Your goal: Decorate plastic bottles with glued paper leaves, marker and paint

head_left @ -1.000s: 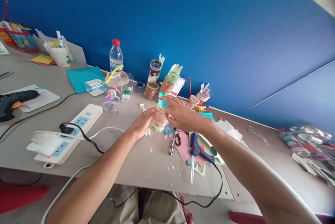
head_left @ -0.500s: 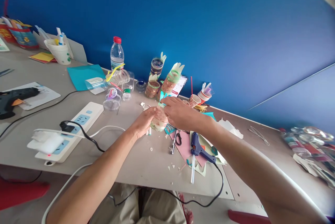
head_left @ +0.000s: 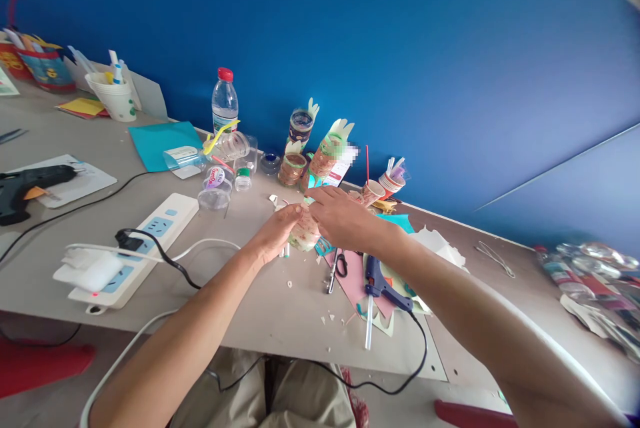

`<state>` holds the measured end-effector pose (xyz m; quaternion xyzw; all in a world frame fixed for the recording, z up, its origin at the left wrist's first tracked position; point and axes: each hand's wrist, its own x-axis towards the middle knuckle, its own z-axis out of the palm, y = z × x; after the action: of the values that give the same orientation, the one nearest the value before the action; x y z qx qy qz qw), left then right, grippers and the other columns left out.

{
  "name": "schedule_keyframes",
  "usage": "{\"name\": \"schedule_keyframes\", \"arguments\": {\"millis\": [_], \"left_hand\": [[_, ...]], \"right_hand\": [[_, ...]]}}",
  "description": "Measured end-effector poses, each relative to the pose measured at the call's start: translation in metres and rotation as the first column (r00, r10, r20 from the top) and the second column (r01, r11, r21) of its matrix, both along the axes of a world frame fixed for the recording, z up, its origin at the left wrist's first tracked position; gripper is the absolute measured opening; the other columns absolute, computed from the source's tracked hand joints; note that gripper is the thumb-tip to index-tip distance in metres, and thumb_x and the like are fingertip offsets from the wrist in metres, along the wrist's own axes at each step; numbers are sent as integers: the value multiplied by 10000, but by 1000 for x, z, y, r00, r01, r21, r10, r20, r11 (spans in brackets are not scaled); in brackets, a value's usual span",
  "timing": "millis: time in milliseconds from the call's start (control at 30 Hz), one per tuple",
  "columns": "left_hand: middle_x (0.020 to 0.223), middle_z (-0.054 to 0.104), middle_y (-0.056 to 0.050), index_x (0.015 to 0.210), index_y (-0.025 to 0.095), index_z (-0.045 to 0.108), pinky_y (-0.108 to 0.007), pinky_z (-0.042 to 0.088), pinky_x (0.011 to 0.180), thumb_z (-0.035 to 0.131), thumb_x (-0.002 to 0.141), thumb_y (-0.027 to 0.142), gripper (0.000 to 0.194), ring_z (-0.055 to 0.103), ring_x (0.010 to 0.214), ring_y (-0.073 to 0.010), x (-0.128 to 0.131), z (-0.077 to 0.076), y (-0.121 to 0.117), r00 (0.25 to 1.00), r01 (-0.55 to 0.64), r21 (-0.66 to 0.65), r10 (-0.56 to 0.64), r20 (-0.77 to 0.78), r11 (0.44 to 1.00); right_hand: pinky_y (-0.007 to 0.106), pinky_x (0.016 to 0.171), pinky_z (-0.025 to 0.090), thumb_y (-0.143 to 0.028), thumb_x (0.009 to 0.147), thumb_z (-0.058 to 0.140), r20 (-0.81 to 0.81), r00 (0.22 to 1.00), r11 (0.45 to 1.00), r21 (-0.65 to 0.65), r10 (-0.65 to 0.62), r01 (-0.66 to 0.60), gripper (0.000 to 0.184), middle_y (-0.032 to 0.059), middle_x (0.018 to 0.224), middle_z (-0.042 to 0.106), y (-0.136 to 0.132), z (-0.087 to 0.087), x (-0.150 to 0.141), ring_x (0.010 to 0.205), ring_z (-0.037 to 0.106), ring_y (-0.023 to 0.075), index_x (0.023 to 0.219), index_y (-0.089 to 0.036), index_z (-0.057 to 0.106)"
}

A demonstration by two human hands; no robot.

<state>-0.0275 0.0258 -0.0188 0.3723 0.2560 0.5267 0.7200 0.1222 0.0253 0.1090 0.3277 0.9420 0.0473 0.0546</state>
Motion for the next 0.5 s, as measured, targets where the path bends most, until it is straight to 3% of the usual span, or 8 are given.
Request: {"name": "schedule_keyframes", "arguments": {"millis": [133, 233, 367, 433, 500], "left_hand": [[863, 742, -85, 902, 155, 712, -301, 497, 686, 819, 747, 535, 424, 678, 774, -208, 0, -2, 2, 1000, -8, -23, 9, 21, 1000], [886, 745, -95, 915, 162, 726, -308, 512, 667, 796, 777, 517, 387, 687, 778, -217, 0, -2, 2, 998, 5, -37, -2, 56, 999], [950, 757, -113, 980, 160, 733, -321, 547, 688, 757, 816, 509, 386, 709, 825, -237, 0, -2, 3, 997, 23, -37, -20, 72, 999], [956, 762, -115, 1001, 154, 731, -318, 558, 700, 765, 813, 499, 394, 715, 826, -231, -1, -1, 4, 997, 13, -40, -10, 72, 999], [943, 764, -118, 998, 149, 730, -324, 567, 703, 776, 796, 517, 422, 720, 817, -233, -2, -2, 6, 996, 14, -31, -11, 90, 999]], "right_hand": [[502, 1034, 460, -7, 857, 508, -45, 999, 999, 34, -29, 30, 230, 199, 1344, 578, 1, -5, 4, 1181, 586, 321, 962, -112, 684], [479, 996, 493, -90, 909, 492, -289, 956, 997, 32, -56, 69, 175, 177, 1293, 578, 3, -7, 14, 1158, 595, 295, 957, -153, 648], [456, 961, 503, -129, 922, 487, -681, 729, 981, 95, -60, 169, 145, 130, 1149, 605, -7, -16, 35, 1138, 599, 269, 908, -211, 605], [454, 929, 508, -151, 923, 504, -765, 639, 966, 101, -77, 236, 117, 115, 1084, 613, -18, -28, 44, 1068, 620, 260, 888, -219, 592], [450, 931, 505, -157, 928, 501, -785, 605, 962, 48, -131, 270, 120, 120, 1086, 620, -32, -44, 51, 1093, 617, 265, 886, -220, 594]]}}
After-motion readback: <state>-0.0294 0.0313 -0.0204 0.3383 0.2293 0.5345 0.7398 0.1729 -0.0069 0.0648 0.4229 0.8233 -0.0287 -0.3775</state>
